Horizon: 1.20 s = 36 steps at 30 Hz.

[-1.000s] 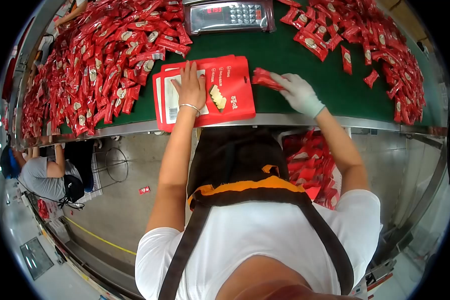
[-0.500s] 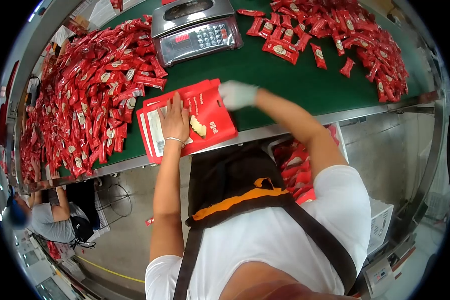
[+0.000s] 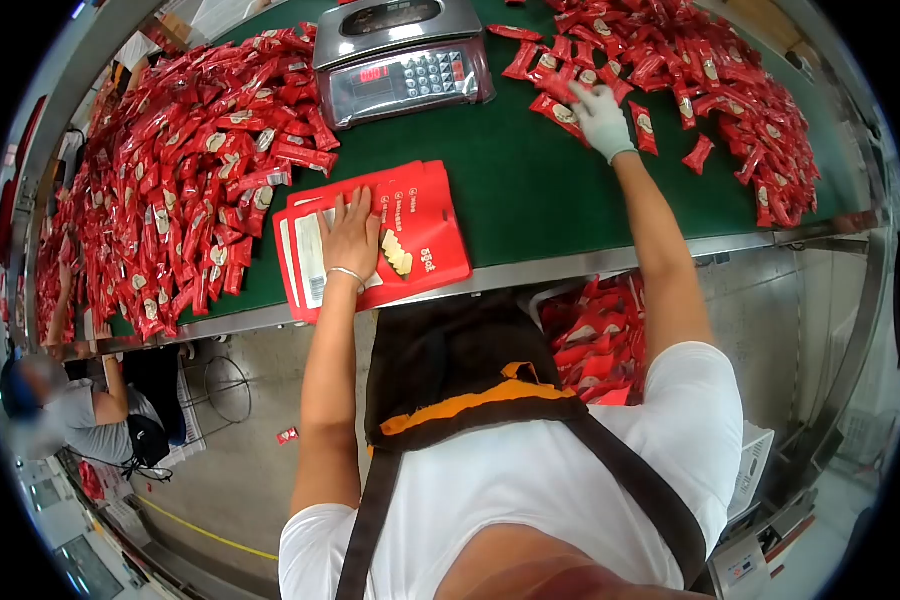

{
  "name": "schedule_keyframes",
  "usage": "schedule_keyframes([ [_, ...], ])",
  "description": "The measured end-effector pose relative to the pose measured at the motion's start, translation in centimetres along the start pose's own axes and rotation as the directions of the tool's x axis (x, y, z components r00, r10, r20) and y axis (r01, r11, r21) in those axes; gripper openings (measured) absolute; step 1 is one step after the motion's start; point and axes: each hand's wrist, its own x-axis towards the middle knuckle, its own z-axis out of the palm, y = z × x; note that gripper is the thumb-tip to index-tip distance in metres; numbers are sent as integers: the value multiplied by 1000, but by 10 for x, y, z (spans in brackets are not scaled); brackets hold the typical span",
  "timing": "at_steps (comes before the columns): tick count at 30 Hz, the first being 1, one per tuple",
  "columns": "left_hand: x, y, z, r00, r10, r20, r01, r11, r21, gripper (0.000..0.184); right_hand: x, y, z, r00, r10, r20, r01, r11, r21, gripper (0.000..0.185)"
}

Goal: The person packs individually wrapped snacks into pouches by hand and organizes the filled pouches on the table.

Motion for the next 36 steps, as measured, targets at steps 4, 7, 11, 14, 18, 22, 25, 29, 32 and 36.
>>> schedule_keyframes([
  [4,1,0,-1,999,-23,24,25,998,-52,53,-24,-6,4,985,51,166,-48,999,-19,54],
  [7,3,-4,2,999,-25,29,27,995,-91,53,-36,-15,1,978,44,202,-37,998,-41,57],
  [11,3,-4,2,999,-37,21,40,992,-123,54,-110,-93,-21,925,-315,215,274,941,199,50],
  [14,2,-4,2,999,-30,11,31,987,-155,55,-140,-149,-17,893,-426,144,363,872,328,48],
  [18,0,-2,-1,1000,1,18,1,993,-119,56,-125,-190,30,853,-520,32,471,797,378,44],
  [22,2,-5,-3,999,23,26,-22,998,-57,58,-88,-232,46,768,-632,102,564,744,359,36],
  [25,0,-7,-1,999,25,27,-23,997,-68,59,-70,-216,85,576,-802,156,721,589,365,35],
  [29,1,-14,4,994,91,60,-79,981,-176,59,-88,-219,36,688,-698,197,510,658,554,38],
  [32,0,-8,-2,992,88,95,-75,989,-130,58,-93,-202,44,722,-620,306,532,781,327,31],
  [36,-1,-5,4,995,98,15,-96,991,-96,59,-102,-231,100,817,-545,188,87,439,894,34],
])
